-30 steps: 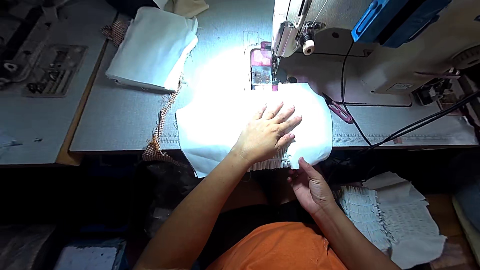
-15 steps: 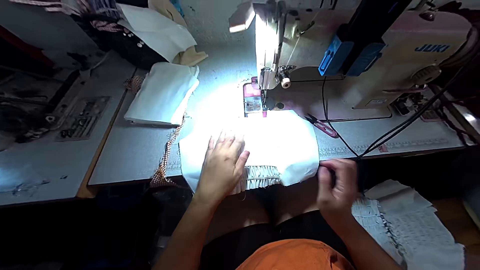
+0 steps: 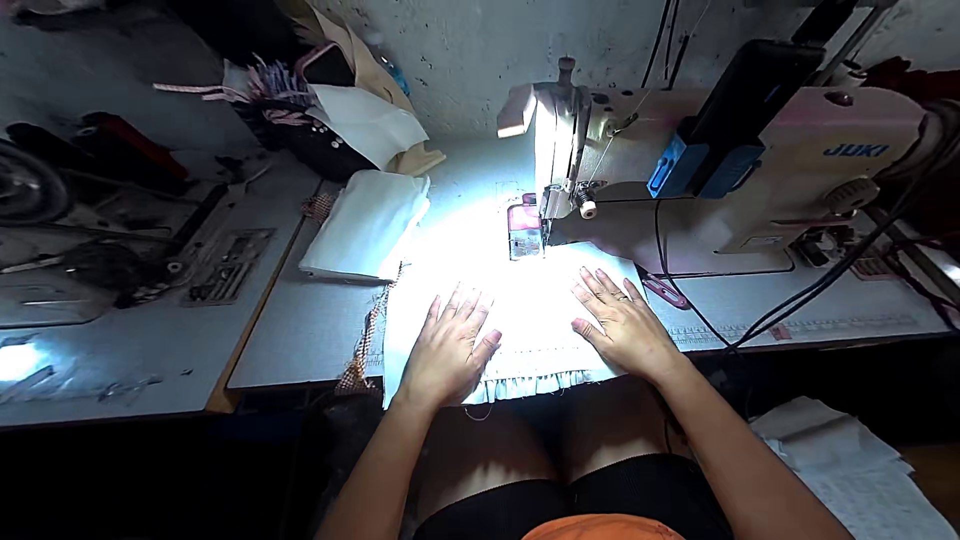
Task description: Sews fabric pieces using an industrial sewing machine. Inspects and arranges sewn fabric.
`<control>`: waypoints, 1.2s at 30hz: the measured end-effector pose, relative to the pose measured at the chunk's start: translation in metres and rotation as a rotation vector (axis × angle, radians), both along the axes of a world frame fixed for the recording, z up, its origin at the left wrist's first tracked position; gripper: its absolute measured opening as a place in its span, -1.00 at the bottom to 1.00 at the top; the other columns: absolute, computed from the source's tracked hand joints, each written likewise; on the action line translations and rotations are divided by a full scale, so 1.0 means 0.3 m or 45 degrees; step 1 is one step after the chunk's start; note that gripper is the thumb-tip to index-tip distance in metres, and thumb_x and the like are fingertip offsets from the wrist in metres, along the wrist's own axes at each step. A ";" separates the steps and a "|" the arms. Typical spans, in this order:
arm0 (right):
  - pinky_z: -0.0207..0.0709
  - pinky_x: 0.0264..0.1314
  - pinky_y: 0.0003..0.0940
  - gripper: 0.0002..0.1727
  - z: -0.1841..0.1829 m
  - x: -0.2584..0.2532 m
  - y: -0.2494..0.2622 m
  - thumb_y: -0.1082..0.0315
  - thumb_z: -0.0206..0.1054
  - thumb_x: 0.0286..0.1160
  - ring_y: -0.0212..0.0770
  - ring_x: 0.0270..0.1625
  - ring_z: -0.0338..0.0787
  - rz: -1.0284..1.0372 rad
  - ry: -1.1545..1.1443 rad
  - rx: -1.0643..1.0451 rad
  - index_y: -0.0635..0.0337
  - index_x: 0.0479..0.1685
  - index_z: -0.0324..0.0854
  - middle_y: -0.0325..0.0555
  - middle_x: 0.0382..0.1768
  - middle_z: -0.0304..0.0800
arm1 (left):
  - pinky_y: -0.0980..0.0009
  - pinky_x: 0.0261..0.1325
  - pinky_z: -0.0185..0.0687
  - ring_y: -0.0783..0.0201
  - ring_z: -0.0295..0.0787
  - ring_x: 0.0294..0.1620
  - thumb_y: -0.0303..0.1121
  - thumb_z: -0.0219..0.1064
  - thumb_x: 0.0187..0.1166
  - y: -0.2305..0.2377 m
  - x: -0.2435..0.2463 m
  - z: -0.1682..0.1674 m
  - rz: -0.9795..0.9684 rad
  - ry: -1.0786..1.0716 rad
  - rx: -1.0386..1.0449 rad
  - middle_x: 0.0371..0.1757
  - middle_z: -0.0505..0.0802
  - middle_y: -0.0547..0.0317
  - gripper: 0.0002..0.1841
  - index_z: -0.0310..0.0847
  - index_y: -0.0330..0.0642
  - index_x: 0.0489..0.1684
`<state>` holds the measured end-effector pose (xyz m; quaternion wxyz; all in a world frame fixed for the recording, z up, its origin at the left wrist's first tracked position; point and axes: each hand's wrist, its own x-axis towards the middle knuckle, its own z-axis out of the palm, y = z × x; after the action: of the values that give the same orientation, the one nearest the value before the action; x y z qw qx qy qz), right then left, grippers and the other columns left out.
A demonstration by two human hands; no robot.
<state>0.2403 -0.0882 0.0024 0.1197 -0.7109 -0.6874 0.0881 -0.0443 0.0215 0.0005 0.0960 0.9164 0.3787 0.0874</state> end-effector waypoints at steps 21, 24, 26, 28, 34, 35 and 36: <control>-0.33 0.93 0.17 -0.11 0.004 0.047 0.047 -0.35 -0.28 0.73 -0.14 0.95 -0.11 -0.080 -0.056 0.018 -0.03 0.94 -0.02 -0.14 0.92 -0.04 | -0.07 0.93 -0.34 0.22 -0.14 0.95 0.36 -0.39 0.73 -0.032 -0.029 -0.005 0.130 0.025 0.033 0.91 0.22 0.28 -0.15 0.29 0.02 0.83; -0.32 0.92 0.20 -0.10 -0.005 0.059 0.059 -0.38 -0.30 0.72 -0.14 0.95 -0.10 -0.059 -0.085 0.047 -0.04 0.95 -0.03 -0.15 0.92 -0.03 | -0.20 0.88 -0.28 0.12 -0.11 0.95 0.28 -0.36 0.76 -0.002 -0.093 0.000 0.197 0.051 0.053 0.90 0.25 0.31 -0.21 0.35 0.04 0.79; -0.27 0.91 0.24 -0.09 -0.011 0.065 0.056 -0.37 -0.27 0.71 -0.09 0.94 -0.04 -0.029 -0.092 0.077 0.01 0.93 0.01 -0.09 0.91 0.02 | -0.28 0.85 -0.27 0.02 -0.10 0.95 0.23 -0.34 0.78 0.010 -0.142 0.006 0.190 0.070 0.040 0.90 0.24 0.23 -0.24 0.27 0.03 0.83; -0.28 0.91 0.25 -0.07 -0.010 0.063 0.049 -0.39 -0.28 0.71 -0.06 0.94 -0.05 -0.006 -0.087 0.058 0.04 0.94 -0.03 -0.05 0.91 -0.02 | -0.26 0.86 -0.31 0.05 -0.11 0.95 0.20 -0.34 0.80 0.009 -0.182 0.008 0.173 0.034 0.011 0.91 0.22 0.26 -0.27 0.21 0.06 0.86; -0.31 0.90 0.28 -0.07 0.015 0.042 0.066 -0.36 -0.26 0.71 -0.03 0.94 -0.08 -0.014 -0.035 0.060 0.06 0.95 -0.08 0.00 0.92 -0.07 | -0.15 0.89 -0.19 0.00 0.18 0.86 -0.08 -0.08 0.85 -0.041 -0.208 0.017 0.255 -0.295 0.195 0.74 0.52 0.07 -0.45 0.49 -0.12 0.67; -0.31 0.90 0.27 -0.09 0.025 0.035 0.059 -0.33 -0.24 0.73 -0.03 0.94 -0.07 -0.007 -0.020 0.095 0.08 0.94 -0.06 0.00 0.92 -0.07 | -0.11 0.89 -0.13 0.00 0.22 0.85 -0.15 -0.03 0.84 -0.084 -0.201 0.046 0.274 -0.394 0.206 0.71 0.55 0.02 -0.48 0.53 -0.19 0.62; -0.32 0.91 0.25 -0.11 0.040 0.027 0.048 -0.30 -0.21 0.75 -0.05 0.94 -0.07 -0.001 -0.005 0.141 0.08 0.94 -0.05 -0.01 0.92 -0.07 | -0.05 0.87 0.02 0.03 0.32 0.80 -0.21 0.02 0.80 -0.142 -0.188 0.090 0.278 -0.543 0.188 0.65 0.62 -0.01 -0.52 0.58 -0.27 0.54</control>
<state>0.2484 -0.0738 0.0143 0.1576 -0.7037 -0.6911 0.0485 -0.1007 -0.0210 0.0274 0.0964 0.8355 0.4392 0.3159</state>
